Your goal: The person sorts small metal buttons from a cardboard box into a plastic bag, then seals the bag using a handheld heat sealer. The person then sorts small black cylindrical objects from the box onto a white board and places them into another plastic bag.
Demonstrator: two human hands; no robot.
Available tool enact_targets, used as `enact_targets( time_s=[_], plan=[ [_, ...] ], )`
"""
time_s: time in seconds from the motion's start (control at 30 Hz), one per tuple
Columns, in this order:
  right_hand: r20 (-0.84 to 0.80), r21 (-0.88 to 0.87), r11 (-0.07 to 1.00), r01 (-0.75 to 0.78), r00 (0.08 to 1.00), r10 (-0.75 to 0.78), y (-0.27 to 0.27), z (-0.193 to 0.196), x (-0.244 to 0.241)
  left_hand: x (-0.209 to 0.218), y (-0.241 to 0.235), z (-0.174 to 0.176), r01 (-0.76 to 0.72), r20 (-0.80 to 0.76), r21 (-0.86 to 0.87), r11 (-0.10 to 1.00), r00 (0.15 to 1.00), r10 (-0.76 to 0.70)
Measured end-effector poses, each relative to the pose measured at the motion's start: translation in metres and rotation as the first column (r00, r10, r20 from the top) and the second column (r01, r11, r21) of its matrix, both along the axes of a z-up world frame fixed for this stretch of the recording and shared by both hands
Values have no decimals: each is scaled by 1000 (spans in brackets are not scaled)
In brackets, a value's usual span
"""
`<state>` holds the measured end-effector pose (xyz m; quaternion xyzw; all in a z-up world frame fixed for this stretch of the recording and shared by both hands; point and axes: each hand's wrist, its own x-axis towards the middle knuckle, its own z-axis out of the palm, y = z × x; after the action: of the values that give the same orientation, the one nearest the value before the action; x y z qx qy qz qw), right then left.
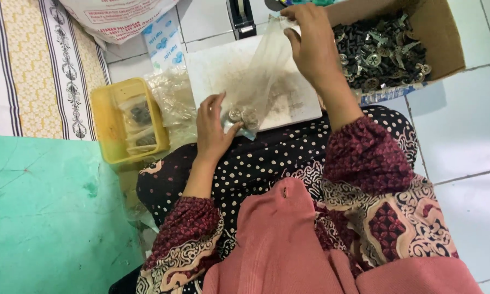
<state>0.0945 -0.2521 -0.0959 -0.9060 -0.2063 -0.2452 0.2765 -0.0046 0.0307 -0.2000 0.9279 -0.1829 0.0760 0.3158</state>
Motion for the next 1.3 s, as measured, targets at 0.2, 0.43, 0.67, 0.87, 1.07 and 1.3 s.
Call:
enact_targets(
  time_s=[0.2, 0.43, 0.67, 0.87, 1.07, 1.3],
  plan=[
    [-178, 287, 955, -80, 975, 135, 50, -60, -48, -14, -14, 10, 188, 102, 79, 979, 975, -195],
    [-279, -293, 945, -147, 958, 62, 44, -110, -69, -22, -19, -11, 139, 144, 109, 984, 978, -154],
    [-145, -49, 998, 28, 989, -35, 32, -116, -87, -13, -16, -16, 7, 85, -81, 997, 996, 0],
    [-225, -241, 967, 81, 965, -137, 37, -132, -138, -11, -23, -6, 29, 216, 73, 997, 975, -44],
    [-217, -264, 961, 78, 966, -138, 34, -122, -127, -10, -25, -21, 80, 180, 106, 991, 979, -98],
    [-397, -353, 936, 0, 906, -150, 21, -101, -127, -10, -30, -26, 209, 103, 141, 968, 969, -224]
  ],
)
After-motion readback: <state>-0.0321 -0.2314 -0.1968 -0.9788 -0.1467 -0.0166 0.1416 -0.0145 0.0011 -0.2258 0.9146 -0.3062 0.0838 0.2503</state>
